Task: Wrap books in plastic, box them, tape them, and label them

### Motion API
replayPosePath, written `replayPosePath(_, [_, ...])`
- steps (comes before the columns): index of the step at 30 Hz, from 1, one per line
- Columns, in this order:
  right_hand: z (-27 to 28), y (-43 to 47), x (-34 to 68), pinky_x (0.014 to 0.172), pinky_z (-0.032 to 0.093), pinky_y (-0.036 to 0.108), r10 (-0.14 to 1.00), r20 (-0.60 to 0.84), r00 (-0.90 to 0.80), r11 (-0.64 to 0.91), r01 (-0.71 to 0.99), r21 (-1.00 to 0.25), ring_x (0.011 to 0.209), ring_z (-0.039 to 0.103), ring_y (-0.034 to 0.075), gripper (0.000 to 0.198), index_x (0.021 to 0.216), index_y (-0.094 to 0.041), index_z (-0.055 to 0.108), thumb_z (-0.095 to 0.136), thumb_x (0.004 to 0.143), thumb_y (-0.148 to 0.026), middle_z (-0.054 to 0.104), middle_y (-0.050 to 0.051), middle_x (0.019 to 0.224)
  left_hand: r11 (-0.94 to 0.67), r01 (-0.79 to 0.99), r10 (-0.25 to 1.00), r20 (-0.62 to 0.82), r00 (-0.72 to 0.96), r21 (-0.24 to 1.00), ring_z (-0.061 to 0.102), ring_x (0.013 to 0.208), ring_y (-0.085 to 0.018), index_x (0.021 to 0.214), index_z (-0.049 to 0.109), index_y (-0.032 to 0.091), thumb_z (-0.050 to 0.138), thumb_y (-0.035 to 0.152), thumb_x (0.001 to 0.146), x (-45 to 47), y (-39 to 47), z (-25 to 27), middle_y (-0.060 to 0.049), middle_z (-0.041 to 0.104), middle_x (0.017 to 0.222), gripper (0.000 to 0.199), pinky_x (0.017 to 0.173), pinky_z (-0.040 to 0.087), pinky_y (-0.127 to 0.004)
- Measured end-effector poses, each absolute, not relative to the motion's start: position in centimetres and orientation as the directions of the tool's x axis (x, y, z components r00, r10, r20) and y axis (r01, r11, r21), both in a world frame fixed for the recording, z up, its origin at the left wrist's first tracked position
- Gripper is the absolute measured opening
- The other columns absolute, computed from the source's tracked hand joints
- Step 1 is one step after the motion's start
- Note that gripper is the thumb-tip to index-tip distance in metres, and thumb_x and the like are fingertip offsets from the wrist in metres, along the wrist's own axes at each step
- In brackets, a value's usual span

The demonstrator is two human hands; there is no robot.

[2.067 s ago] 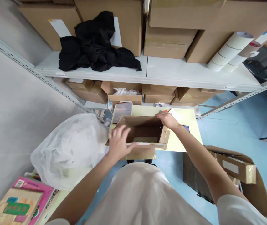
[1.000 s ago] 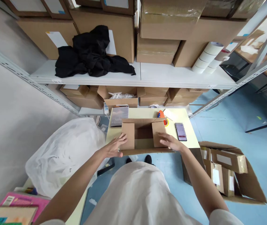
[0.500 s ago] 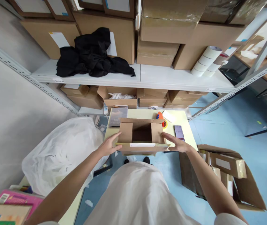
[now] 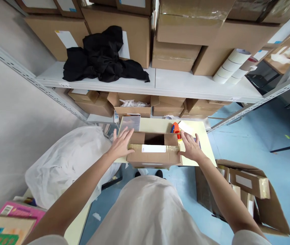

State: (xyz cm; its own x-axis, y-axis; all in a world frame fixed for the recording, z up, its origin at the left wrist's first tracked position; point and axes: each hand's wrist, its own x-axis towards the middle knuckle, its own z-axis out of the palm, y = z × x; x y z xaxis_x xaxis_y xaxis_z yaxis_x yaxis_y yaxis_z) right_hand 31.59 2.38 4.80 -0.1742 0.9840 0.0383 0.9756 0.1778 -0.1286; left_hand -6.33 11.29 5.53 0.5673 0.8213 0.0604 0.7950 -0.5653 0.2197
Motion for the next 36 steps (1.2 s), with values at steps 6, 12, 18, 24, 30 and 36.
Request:
replayPosePath(6, [3.6,2.3,30.7,0.106,0.02,0.064,0.967,-0.039,-0.25,0.244,0.963,-0.113,0.129,0.039,0.037,0.06,0.135,-0.025,0.048,0.061,0.077,-0.026,0.044,0.017,0.141,-0.631,0.752,0.765,-0.011,0.645,0.192,0.043,0.129,-0.034,0.128,0.056,0.021,0.066,0.037,0.076,-6.4,10.4,4.0,-0.017,0.052,0.135,0.056,0.113,0.009,-0.061])
replayPosePath(12, [1.4,1.8,30.5,0.1,0.031,0.064,0.978,-0.049,-0.201,0.195,0.974,-0.116,0.14,0.025,0.037,0.056,0.143,-0.023,0.039,0.046,0.087,-0.026,0.022,0.017,0.156,-0.647,0.735,0.718,-0.164,0.677,0.201,0.013,0.144,-0.037,0.147,0.028,0.012,0.058,0.063,0.073,-5.2,8.2,2.2,-0.022,0.022,0.155,0.095,0.113,0.007,-0.061])
replayPosePath(18, [-0.2,1.8,31.1,0.105,0.031,0.057,0.976,-0.086,-0.202,0.175,0.952,-0.253,0.142,0.021,0.033,0.06,0.149,-0.026,0.026,0.038,0.091,-0.03,0.017,0.012,0.158,-0.655,0.746,0.729,-0.161,0.665,0.121,0.009,0.144,-0.039,0.15,0.016,0.008,0.061,0.074,0.059,-2.9,7.9,1.2,-0.023,0.019,0.155,0.121,0.112,0.0,-0.062])
replayPosePath(24, [-1.7,5.9,35.1,0.101,0.041,0.039,0.999,-0.019,0.045,-0.047,0.788,-0.614,0.129,0.046,0.026,0.053,0.142,-0.019,0.043,0.03,0.095,-0.041,0.048,0.014,0.142,-0.648,0.757,0.748,-0.116,0.653,0.086,0.015,0.143,-0.039,0.15,0.015,0.005,0.058,0.069,0.064,-1.6,8.2,0.5,-0.022,0.022,0.154,0.116,0.114,0.002,-0.059])
replayPosePath(30, [-4.9,12.6,36.4,0.074,0.046,0.027,0.907,-0.35,0.234,-0.373,0.83,-0.414,0.089,0.066,0.021,0.025,0.099,-0.019,0.068,0.048,0.089,-0.031,0.071,0.009,0.098,-0.596,0.801,0.792,-0.122,0.598,0.06,0.019,0.142,-0.04,0.149,0.017,0.003,0.053,0.066,0.067,-0.9,7.7,0.2,-0.022,0.024,0.153,0.11,0.112,0.008,-0.061])
replayPosePath(36, [-7.6,16.6,34.2,0.078,0.045,0.036,0.863,-0.448,0.233,-0.391,0.87,-0.302,0.1,0.062,0.033,0.026,0.091,-0.009,0.067,0.065,0.079,-0.032,0.066,0.024,0.099,-0.553,0.833,0.818,-0.197,0.541,-0.006,0.015,0.142,-0.041,0.149,0.02,0.003,0.053,0.072,0.064,-0.1,7.5,0.4,-0.023,0.022,0.153,0.114,0.11,0.012,-0.064])
